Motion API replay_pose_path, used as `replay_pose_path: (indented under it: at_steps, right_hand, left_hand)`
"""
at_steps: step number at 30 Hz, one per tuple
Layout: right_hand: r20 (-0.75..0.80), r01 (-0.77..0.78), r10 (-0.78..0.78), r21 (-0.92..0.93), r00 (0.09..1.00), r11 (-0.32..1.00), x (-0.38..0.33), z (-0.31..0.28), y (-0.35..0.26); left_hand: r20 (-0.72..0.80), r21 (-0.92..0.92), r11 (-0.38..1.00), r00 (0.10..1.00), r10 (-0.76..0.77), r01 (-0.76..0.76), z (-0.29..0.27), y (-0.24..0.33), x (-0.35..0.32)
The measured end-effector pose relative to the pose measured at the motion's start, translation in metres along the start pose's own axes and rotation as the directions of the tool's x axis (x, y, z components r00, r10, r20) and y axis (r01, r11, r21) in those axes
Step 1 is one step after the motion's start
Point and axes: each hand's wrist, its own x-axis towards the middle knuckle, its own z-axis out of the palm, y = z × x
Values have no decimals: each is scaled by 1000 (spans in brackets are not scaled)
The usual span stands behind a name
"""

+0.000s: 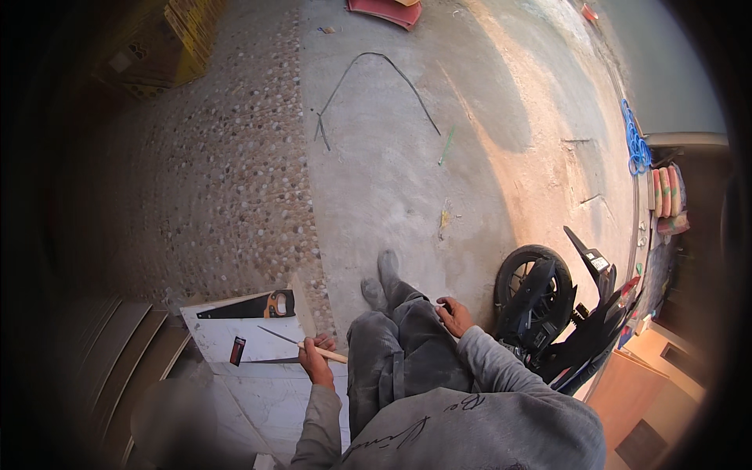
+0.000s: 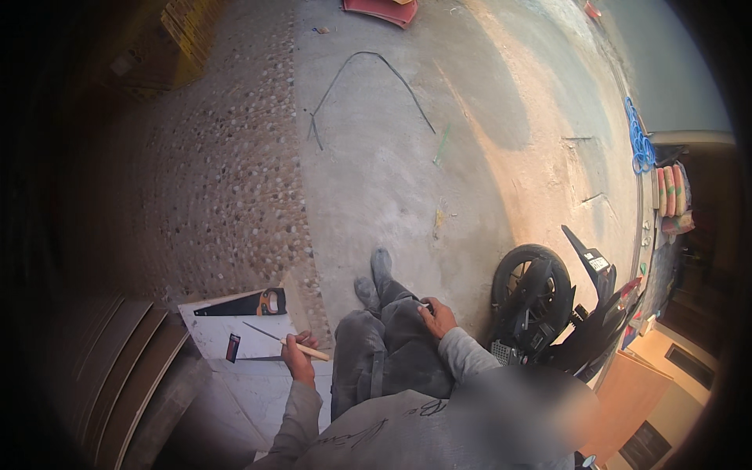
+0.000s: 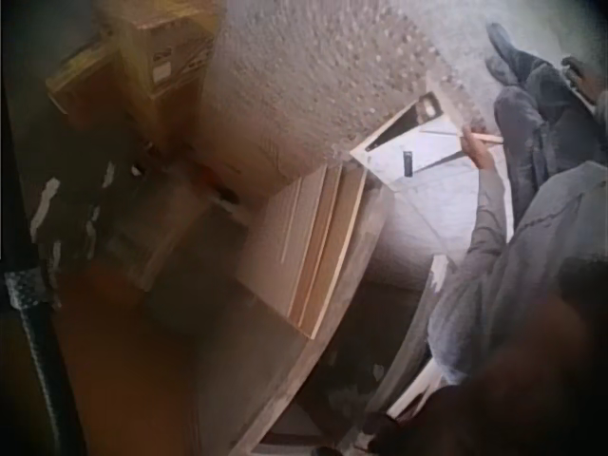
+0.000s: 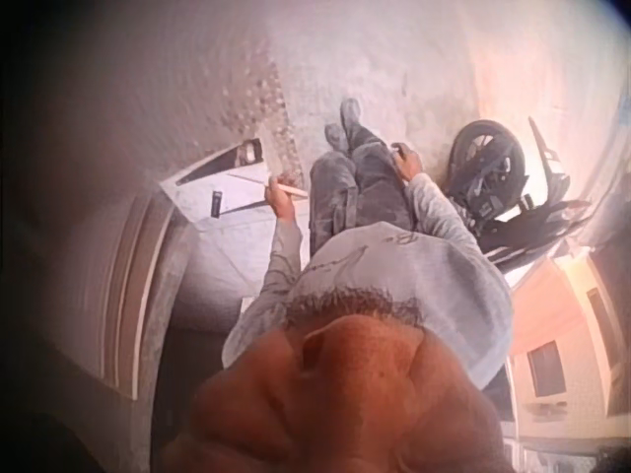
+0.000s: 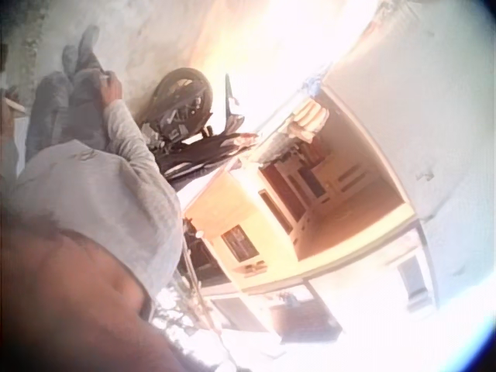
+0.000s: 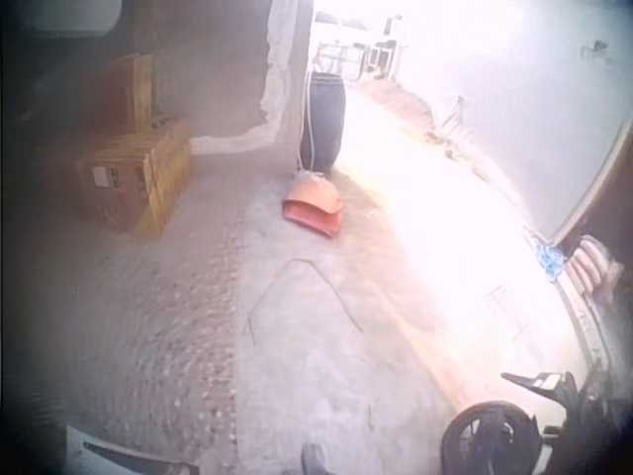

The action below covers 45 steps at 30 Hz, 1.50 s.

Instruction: The person retrieves a hand saw and a small stick from a cluttered room, then moves outside. After removing boots and socks, the person sits on the ground and uses the stick to scrape the saw blade, cleaning it.

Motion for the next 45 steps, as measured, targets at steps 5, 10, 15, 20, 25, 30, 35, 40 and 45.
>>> replay_pose_path:
  at_steps: [5,10,15,20,25,30,35,40,45]
  right_hand:
    - [-74,-219,240,220,968,951,-30,-18,70]
    - [-84,-233,255,212,963,949,-62,5,106]
    - [-119,-98,111,109,987,989,-74,16,116]
    - [-36,-257,279,287,960,923,-58,29,108]
    - [-158,-74,77,26,984,997,-24,61,144]
    - [-119,-255,250,-29,961,967,-15,87,158]
    - [-112,-286,295,92,949,954,5,85,174]
    - [-139,-271,293,160,946,949,27,100,204]
    - [-225,-359,335,-74,915,931,50,109,173]
  left_hand:
    - [37,143,989,999,-26,20,-24,-13,-5]
    - [55,167,986,998,-7,-3,-47,-15,-20]
    - [-31,224,975,999,18,-11,-90,-17,-28]
    - [-74,326,945,997,15,10,-144,-20,-33]
    - [-182,487,868,983,-8,97,-207,-24,-42]
    - [-279,564,806,960,-17,178,-234,-14,-68]
    - [-185,608,779,982,-45,151,-202,-22,-73]
    - [-62,654,749,995,-79,100,-181,-24,-69]
    - [-93,690,716,994,-55,104,-200,-23,-73]
